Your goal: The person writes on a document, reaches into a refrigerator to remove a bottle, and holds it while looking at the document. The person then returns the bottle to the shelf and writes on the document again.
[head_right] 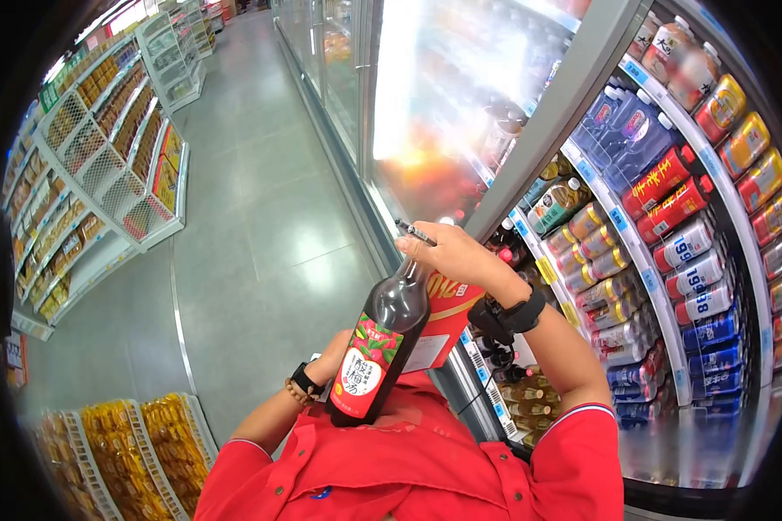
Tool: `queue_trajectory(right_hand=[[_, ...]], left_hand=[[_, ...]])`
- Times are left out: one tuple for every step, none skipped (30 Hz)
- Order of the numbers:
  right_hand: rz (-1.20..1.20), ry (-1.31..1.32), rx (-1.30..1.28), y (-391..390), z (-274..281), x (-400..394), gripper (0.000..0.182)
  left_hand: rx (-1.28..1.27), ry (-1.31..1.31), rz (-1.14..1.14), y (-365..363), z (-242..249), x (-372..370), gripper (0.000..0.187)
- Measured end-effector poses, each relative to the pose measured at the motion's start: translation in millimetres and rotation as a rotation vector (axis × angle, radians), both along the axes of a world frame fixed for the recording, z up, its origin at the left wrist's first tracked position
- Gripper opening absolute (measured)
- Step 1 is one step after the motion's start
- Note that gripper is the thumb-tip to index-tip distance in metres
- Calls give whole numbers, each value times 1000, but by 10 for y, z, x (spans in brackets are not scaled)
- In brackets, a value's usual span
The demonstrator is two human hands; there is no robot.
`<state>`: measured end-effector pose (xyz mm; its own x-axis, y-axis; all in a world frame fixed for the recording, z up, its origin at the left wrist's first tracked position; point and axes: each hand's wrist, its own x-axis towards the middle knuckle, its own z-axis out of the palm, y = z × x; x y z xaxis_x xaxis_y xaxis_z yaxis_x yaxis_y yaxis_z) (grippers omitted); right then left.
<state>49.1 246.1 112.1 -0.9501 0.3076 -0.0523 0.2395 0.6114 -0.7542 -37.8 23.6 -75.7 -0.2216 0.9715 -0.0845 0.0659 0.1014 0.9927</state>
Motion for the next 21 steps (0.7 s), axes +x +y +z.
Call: queue_trajectory(right_hand=[[24, -29, -32, -19, 70, 10, 47], [48, -58, -64, -42, 153, 16, 47], [73, -87, -96, -53, 196, 18, 48], [80, -92, -80, -48, 200, 20, 48], [89, -96, -63, -41, 204, 21, 48], [98, -101, -45, -40, 209, 20, 48], [109, -67, -26, -53, 223, 24, 48], [120, -34, -6, -74, 245, 32, 47], [133, -2, 13, -88, 256, 38, 47], [130, -4, 15, -87, 257, 50, 47], [127, -7, 16, -85, 254, 63, 47], [125, -10, 18, -88, 252, 71, 47], [122, -8, 22, -101, 265, 82, 47], [118, -6, 26, -125, 295, 97, 47], [114, -4, 31, -144, 319, 112, 47], [113, -4, 36, -156, 333, 122, 46], [112, -4, 42, -166, 345, 131, 45], [111, -3, 48, -175, 351, 138, 44], [116, 19, 52, -184, 355, 145, 44], [121, 41, 56, -194, 357, 151, 43], [127, 63, 60, -202, 361, 157, 42]], left_hand=[[2, -20, 4, 5, -35, 7, 29], [25, -81, 6, 22, -154, 13, 28], [48, -143, 8, 47, -262, 17, 28], [53, -184, 13, 54, -361, 18, 27], [57, -226, 18, 64, -375, 21, 26], [62, -268, 23, 73, -387, 25, 25], [61, -268, 28, 77, -396, 27, 25], [68, -261, 31, 79, -356, 32, 25], [75, -254, 33, 81, -317, 39, 26], [82, -248, 36, 82, -278, 45, 27], [71, -247, 39, 77, -239, 45, 27], [67, -236, 39, 77, -233, 42, 27], [63, -225, 39, 77, -226, 38, 27], [66, -205, 34, 78, -230, 35, 28], [69, -186, 28, 82, -226, 33, 28], [71, -193, 18, 81, -215, 32, 28], [73, -199, 8, 79, -176, 34, 28], [76, -206, -2, 79, -153, 34, 28], [81, -217, -4, 88, -167, 33, 29], [86, -229, -5, 99, -196, 33, 29], [88, -229, -6, 102, -214, 33, 29]])
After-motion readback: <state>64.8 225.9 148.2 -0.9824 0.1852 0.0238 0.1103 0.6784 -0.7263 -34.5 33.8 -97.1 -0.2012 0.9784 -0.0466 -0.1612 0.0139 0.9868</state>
